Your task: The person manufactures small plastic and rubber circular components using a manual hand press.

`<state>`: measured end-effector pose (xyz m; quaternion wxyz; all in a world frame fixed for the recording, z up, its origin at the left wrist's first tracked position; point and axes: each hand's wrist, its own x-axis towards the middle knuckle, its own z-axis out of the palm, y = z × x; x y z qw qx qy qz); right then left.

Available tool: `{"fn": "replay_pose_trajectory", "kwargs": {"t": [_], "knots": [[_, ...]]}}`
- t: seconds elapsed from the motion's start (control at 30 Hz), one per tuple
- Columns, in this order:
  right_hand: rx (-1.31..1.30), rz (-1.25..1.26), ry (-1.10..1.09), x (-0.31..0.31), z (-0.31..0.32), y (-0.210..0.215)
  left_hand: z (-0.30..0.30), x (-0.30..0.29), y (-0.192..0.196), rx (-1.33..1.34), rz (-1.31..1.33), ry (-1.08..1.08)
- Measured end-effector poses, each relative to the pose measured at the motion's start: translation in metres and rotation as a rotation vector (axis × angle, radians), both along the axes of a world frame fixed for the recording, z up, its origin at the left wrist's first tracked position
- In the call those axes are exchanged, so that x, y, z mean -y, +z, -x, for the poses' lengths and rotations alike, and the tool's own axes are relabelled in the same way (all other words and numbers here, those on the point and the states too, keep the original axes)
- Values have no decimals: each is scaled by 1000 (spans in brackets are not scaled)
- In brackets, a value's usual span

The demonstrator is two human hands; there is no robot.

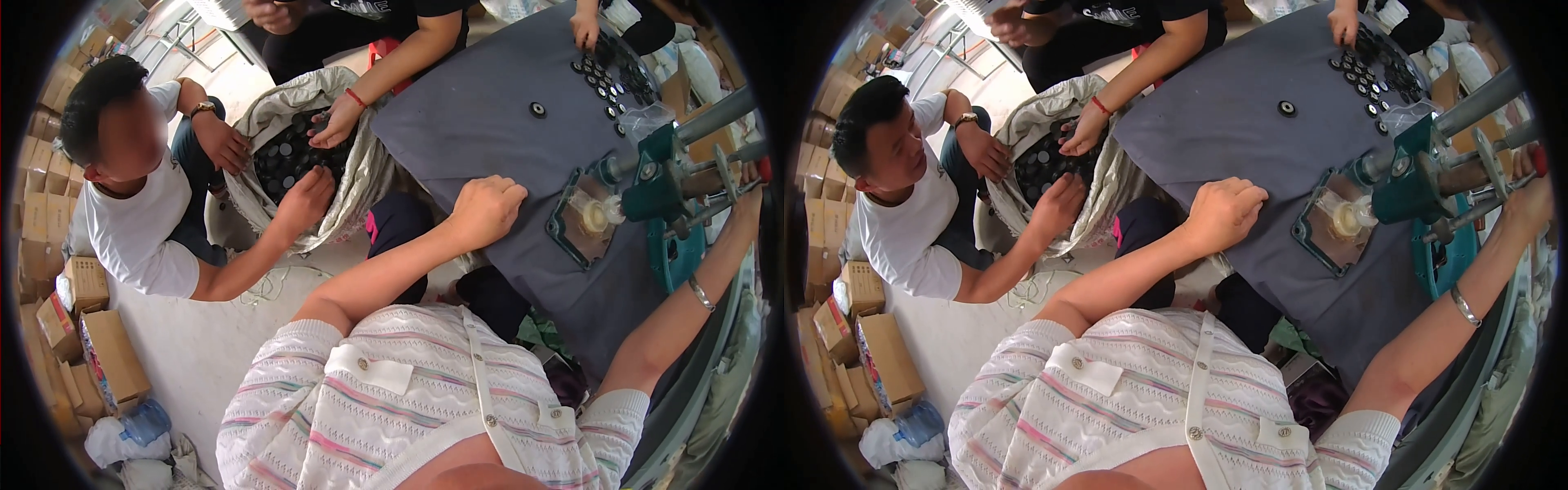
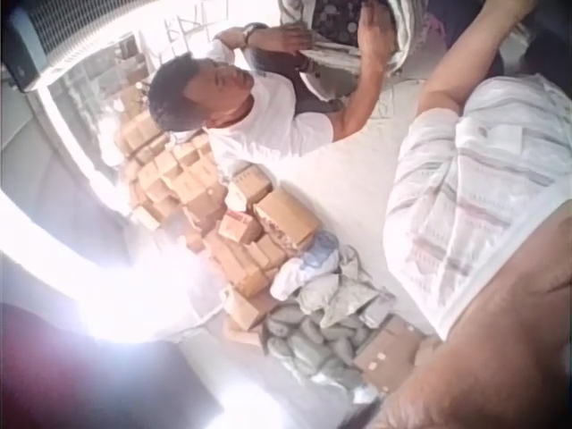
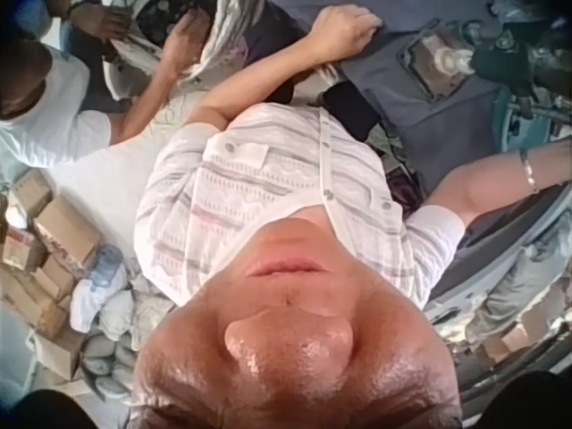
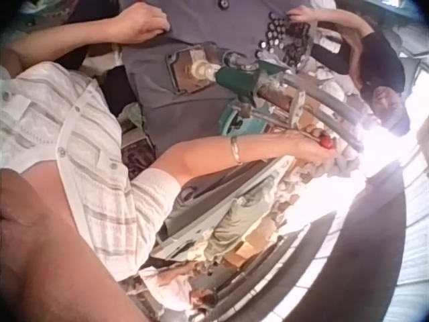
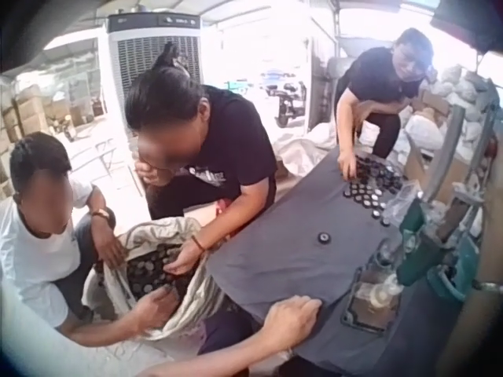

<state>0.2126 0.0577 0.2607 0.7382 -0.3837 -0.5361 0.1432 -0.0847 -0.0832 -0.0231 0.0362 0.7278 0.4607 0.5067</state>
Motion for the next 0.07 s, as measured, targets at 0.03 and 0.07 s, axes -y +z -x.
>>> {"fn": "replay_pose_trajectory", "kwargs": {"t": [0.03, 0.07], "knots": [[14, 17, 9, 0, -2, 0, 0, 0, 0, -2, 12, 5], [16, 15, 11, 1, -2, 1, -1, 1, 0, -6, 27, 11]]}}
